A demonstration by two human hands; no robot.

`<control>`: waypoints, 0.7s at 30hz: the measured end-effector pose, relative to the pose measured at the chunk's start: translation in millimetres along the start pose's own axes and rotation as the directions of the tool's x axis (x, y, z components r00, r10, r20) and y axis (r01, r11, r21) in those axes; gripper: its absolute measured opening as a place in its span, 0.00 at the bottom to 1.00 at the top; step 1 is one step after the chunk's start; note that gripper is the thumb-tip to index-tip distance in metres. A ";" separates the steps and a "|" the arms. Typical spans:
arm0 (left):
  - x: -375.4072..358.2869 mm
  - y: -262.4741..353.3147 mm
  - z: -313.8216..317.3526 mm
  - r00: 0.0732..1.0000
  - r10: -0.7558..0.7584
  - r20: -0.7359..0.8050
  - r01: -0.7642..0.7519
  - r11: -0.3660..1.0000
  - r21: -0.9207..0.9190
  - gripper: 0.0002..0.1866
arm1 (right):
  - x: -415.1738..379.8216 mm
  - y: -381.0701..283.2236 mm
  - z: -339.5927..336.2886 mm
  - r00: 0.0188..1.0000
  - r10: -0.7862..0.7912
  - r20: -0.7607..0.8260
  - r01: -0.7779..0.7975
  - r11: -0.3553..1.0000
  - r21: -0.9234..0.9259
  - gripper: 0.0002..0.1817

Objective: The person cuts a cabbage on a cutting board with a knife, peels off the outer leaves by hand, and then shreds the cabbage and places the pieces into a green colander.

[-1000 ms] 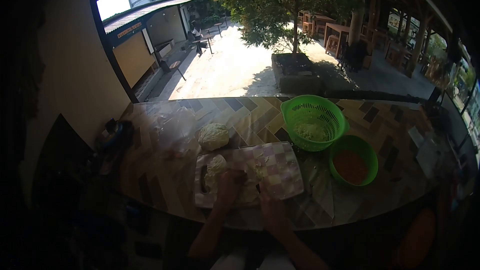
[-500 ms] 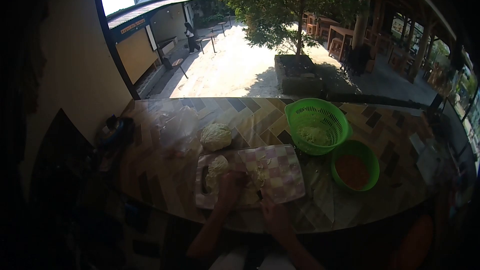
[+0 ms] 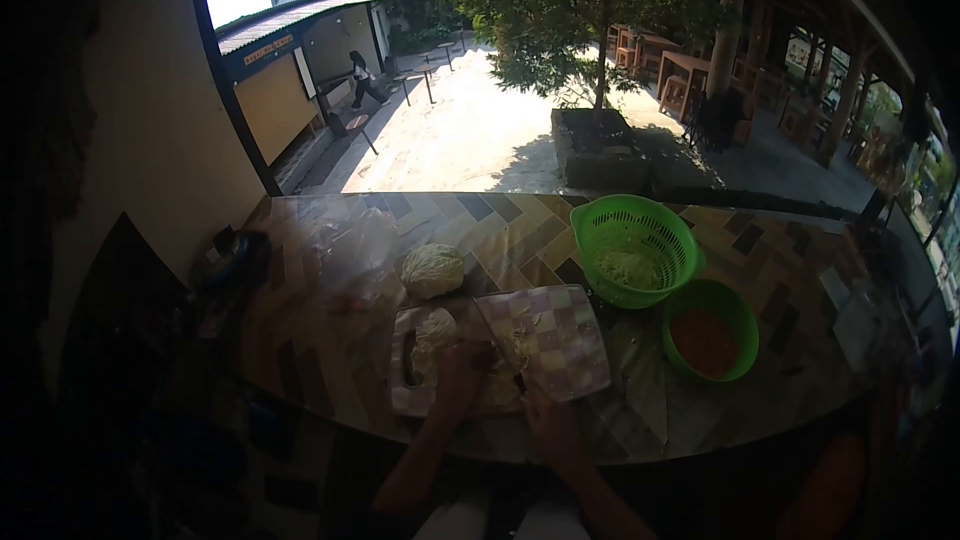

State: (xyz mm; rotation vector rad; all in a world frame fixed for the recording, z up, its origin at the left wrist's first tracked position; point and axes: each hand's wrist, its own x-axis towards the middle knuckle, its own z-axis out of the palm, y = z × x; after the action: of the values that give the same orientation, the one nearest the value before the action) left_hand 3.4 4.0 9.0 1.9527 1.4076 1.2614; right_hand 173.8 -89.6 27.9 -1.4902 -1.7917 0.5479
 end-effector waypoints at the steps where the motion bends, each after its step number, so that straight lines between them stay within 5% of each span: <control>1: 0.2 1.1 -0.5 1.000 0.004 -0.001 -0.004 1.000 0.007 0.12 | -1.2 0.8 -0.6 0.999 0.037 0.026 -0.037 0.999 0.003 0.25; 9: -1.0 1.9 -1.6 0.997 -0.072 0.027 0.071 0.997 0.031 0.10 | -6.7 -17.0 -15.1 0.958 0.225 0.179 -0.214 0.973 -0.081 0.27; 15: 1.0 4.1 -6.6 0.997 -0.007 0.074 0.003 0.998 0.056 0.10 | 3.7 -10.3 6.4 0.974 0.130 0.184 -0.072 0.954 -0.291 0.33; 18: -0.5 9.3 -6.1 0.998 -0.011 0.054 0.008 0.998 0.057 0.10 | 8.9 -15.4 11.2 0.964 0.221 0.145 -0.170 0.938 -0.303 0.30; 21: -3.4 13.0 -8.0 1.000 -0.005 0.022 0.003 0.998 0.070 0.10 | 3.8 -9.3 -1.3 0.983 0.173 0.059 -0.174 0.984 0.022 0.26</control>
State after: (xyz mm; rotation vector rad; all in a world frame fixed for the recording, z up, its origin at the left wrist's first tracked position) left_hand 3.1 -5.6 21.3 2.0027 1.4623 1.2000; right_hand 168.5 -88.3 36.4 -1.6371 -1.7001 0.7048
